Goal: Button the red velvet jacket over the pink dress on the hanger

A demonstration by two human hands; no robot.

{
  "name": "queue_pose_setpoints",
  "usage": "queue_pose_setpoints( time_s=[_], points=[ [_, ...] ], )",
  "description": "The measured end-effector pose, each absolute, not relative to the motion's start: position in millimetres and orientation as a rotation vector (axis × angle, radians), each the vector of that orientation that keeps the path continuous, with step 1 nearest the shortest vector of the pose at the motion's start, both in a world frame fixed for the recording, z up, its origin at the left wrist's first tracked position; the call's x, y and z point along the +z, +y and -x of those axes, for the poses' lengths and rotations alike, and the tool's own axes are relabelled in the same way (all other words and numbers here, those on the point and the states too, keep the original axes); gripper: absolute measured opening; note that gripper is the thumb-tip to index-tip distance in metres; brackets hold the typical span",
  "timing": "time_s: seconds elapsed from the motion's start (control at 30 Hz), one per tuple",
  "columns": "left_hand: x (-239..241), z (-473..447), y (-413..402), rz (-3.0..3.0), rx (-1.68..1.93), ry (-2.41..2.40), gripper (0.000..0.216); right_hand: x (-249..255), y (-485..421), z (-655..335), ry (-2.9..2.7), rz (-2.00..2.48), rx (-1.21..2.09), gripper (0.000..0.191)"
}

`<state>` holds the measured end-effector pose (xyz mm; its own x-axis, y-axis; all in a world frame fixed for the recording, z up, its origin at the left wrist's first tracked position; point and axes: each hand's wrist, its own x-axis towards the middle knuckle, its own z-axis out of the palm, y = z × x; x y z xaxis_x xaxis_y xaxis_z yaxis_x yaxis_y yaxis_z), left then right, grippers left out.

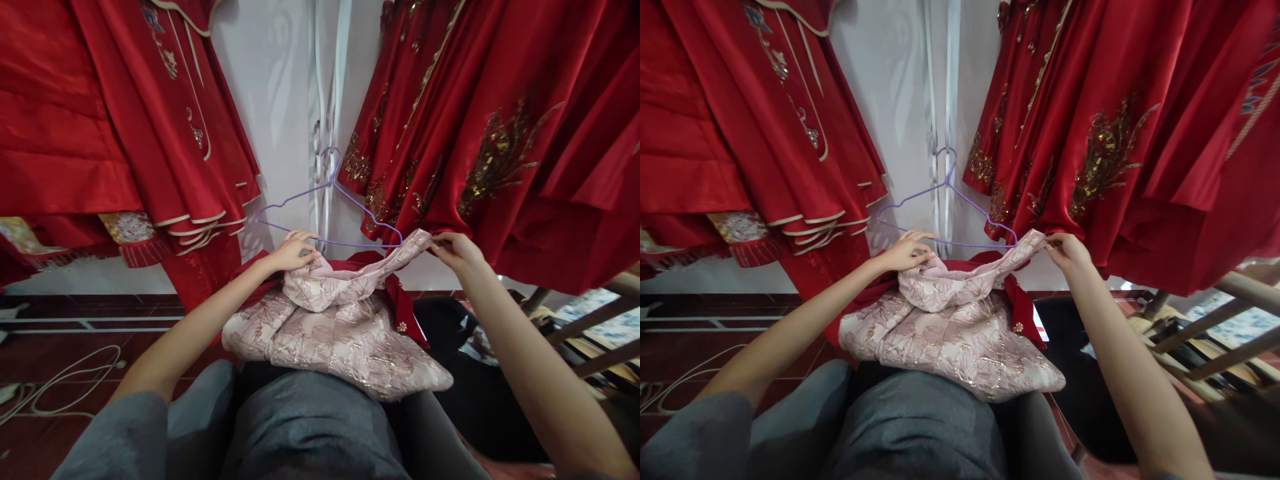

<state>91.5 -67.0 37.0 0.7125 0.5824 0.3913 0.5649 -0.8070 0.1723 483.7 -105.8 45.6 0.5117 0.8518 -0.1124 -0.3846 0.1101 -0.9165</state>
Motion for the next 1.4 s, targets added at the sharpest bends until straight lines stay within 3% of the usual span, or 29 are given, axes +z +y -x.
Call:
queue_pose_setpoints(
  time_s=[0.57,0.87,1.03,1.1,1.27,1.4],
  points=[
    [27.9,-108.0,-65.1,-2.812,0.709,0.896,0.028,81.4,-92.2,-371.3,-0.565,0.631,1.172,0.027],
    [19.3,-97.0,-57.0,-2.830,0.783,0.939,0.028,64.1,-97.4,-333.9,-0.383,0.594,1.288,0.018],
    [18.5,-96.7,-53.6,-2.820,0.797,0.955,0.031,58.0,-105.1,-335.7,-0.631,0.795,1.352,0.015],
    [18.8,-97.9,-53.4,-2.825,0.782,0.971,0.030,55.7,-106.6,-341.2,-0.822,0.905,1.230,0.015],
    [19.1,-102.6,-59.0,-2.876,0.757,0.947,0.031,66.2,-97.4,-366.5,-1.360,1.135,0.480,0.016],
    [21.2,-106.0,-64.4,-2.858,0.765,0.951,0.031,76.6,-73.2,-382.3,-1.624,1.272,0.095,0.019]
  ],
)
